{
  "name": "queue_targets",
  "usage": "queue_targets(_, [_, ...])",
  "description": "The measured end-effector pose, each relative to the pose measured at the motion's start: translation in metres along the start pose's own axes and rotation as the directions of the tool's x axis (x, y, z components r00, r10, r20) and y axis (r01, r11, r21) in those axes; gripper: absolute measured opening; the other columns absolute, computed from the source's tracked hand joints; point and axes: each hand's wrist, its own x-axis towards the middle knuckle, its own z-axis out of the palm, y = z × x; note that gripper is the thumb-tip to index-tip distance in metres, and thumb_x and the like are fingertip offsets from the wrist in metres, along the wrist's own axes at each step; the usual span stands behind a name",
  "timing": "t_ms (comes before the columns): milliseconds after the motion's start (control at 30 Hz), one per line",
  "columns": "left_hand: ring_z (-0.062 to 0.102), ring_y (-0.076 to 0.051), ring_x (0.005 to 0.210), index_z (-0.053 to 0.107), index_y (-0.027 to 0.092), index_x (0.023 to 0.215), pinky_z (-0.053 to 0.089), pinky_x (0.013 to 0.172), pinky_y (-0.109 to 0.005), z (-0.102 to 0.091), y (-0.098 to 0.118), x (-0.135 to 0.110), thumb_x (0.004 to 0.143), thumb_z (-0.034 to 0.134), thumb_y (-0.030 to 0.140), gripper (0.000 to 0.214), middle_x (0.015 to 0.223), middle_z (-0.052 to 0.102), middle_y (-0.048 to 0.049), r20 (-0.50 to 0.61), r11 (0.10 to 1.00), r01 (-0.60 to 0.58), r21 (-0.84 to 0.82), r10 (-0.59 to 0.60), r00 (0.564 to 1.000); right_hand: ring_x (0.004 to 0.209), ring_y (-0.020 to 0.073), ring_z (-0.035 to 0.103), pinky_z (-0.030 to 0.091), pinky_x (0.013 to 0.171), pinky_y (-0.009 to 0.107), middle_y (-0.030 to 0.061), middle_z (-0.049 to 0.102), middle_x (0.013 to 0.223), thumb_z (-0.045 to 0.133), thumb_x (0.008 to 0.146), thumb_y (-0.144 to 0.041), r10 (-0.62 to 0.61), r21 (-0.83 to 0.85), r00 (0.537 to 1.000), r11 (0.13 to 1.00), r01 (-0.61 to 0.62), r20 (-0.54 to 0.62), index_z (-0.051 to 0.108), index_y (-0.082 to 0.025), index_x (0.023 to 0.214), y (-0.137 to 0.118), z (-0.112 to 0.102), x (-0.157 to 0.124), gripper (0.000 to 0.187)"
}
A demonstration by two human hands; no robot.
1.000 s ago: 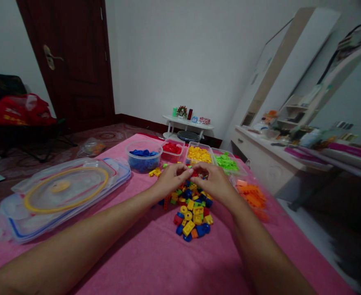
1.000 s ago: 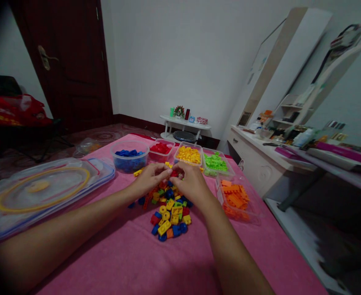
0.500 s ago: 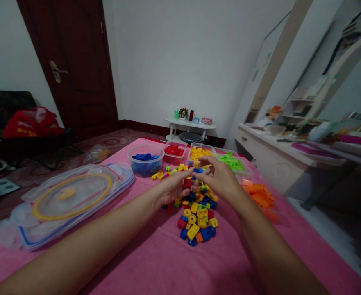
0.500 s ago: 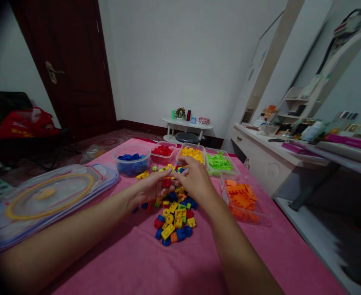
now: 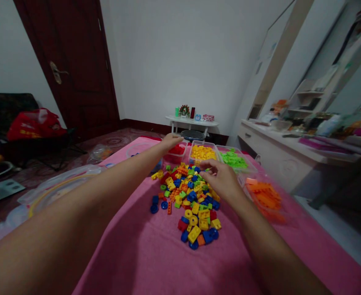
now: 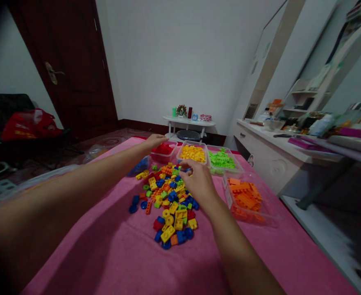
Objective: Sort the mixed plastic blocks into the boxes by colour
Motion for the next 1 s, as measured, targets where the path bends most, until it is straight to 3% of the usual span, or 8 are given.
queue_targets(100, [0.063, -0.019, 0.083, 0.070, 0.013, 0.089, 0.045, 0.075, -0.027, 0.009, 0.001, -0.029, 0.075, 0.060, 0.032, 0.026, 0.087, 0.070, -0.0067, -0.003, 0.959, -0.172, 0.227, 0.177, 0.984, 0.088, 0.0170, 0.062, 0.046, 0.079, 0.030, 0.0034, 0.069, 0.097, 0.058, 0.074, -0.015, -0.102, -0.146, 0.986, 0.982, 0.121, 0.132, 0.068, -0.020, 0.093, 0.001, 0.018, -0.009, 0.022])
queue_targets(233, [0.061, -0.016, 0.070, 0.072, 0.014, 0.085, 0.043, 0.064, -0.025, 0.011, 0.019, -0.081, 0.079, 0.052, 0.032, 0.028, 0.077, 0.070, -0.0055, 0.129, 0.843, -0.309, 0.440, 0.281, 0.951, 0.100, 0.0240, 0.059, 0.045, 0.082, 0.035, 0.0057, 0.064, 0.111, 0.067, 0.071, -0.038, -0.063, -0.336, 0.962, 0.929, 0.154, 0.265, 0.064, -0.024, 0.110, 0.004, 0.031, -0.020, 0.041])
queue_targets(300, [0.060, -0.016, 0.066, 0.073, 0.017, 0.079, 0.042, 0.061, -0.025, 0.008, 0.027, -0.104, 0.076, 0.055, 0.032, 0.024, 0.073, 0.069, -0.0054, 0.224, 0.762, -0.323, 0.561, 0.236, 0.946, 0.101, 0.0249, 0.059, 0.044, 0.081, 0.035, 0.0061, 0.063, 0.112, 0.069, 0.069, -0.040, -0.019, -0.400, 0.949, 0.904, 0.150, 0.314, 0.063, -0.025, 0.111, 0.005, 0.030, -0.021, 0.046])
queue_targets(400, [0.062, -0.019, 0.070, 0.074, 0.019, 0.078, 0.043, 0.061, -0.026, 0.003, 0.029, -0.128, 0.066, 0.064, 0.030, 0.019, 0.076, 0.070, -0.0064, 0.365, 0.645, -0.346, 0.681, 0.110, 0.924, 0.097, 0.0230, 0.060, 0.043, 0.078, 0.033, 0.0036, 0.065, 0.106, 0.065, 0.071, -0.028, 0.037, -0.465, 0.931, 0.873, 0.146, 0.363, 0.065, -0.028, 0.104, 0.006, 0.024, -0.020, 0.032])
queue_targets(533, [0.064, -0.025, 0.087, 0.073, 0.024, 0.094, 0.046, 0.068, -0.029, 0.006, 0.021, -0.141, 0.064, 0.064, 0.024, 0.031, 0.095, 0.071, -0.0079, 0.394, 0.584, -0.361, 0.727, 0.077, 0.916, 0.094, 0.0228, 0.061, 0.042, 0.075, 0.030, 0.0040, 0.066, 0.105, 0.062, 0.069, -0.019, 0.093, -0.505, 0.904, 0.851, 0.145, 0.417, 0.065, -0.027, 0.103, 0.006, 0.018, -0.019, 0.035])
queue_targets(800, [0.064, -0.023, 0.084, 0.073, 0.021, 0.087, 0.045, 0.068, -0.028, 0.007, 0.009, -0.138, 0.061, 0.058, 0.010, 0.032, 0.089, 0.071, -0.0071, 0.418, 0.648, -0.398, 0.649, 0.134, 0.899, 0.088, 0.0237, 0.063, 0.041, 0.066, 0.029, 0.0036, 0.069, 0.098, 0.062, 0.067, -0.018, 0.088, -0.531, 0.922, 0.836, 0.137, 0.377, 0.066, -0.029, 0.104, 0.009, 0.020, -0.019, 0.039])
queue_targets(900, [0.061, -0.018, 0.072, 0.072, 0.019, 0.084, 0.043, 0.063, -0.025, 0.005, 0.003, -0.130, 0.062, 0.061, 0.016, 0.025, 0.079, 0.070, -0.0043, 0.408, 0.774, -0.387, 0.501, 0.183, 0.894, 0.078, 0.0205, 0.062, 0.040, 0.061, 0.027, 0.0028, 0.069, 0.089, 0.064, 0.064, -0.019, 0.078, -0.464, 0.941, 0.882, 0.089, 0.328, 0.067, -0.027, 0.102, 0.012, 0.015, -0.014, 0.038])
queue_targets(1000, [0.056, -0.013, 0.062, 0.068, 0.015, 0.083, 0.041, 0.056, -0.022, 0.005, 0.006, -0.127, 0.066, 0.062, 0.022, 0.020, 0.071, 0.065, -0.0022, 0.409, 0.951, -0.238, 0.197, 0.141, 0.902, 0.072, 0.0172, 0.060, 0.041, 0.061, 0.026, 0.0018, 0.068, 0.084, 0.065, 0.064, -0.019, 0.043, -0.332, 0.969, 0.943, 0.042, 0.244, 0.068, -0.023, 0.100, 0.013, 0.006, -0.007, 0.037])
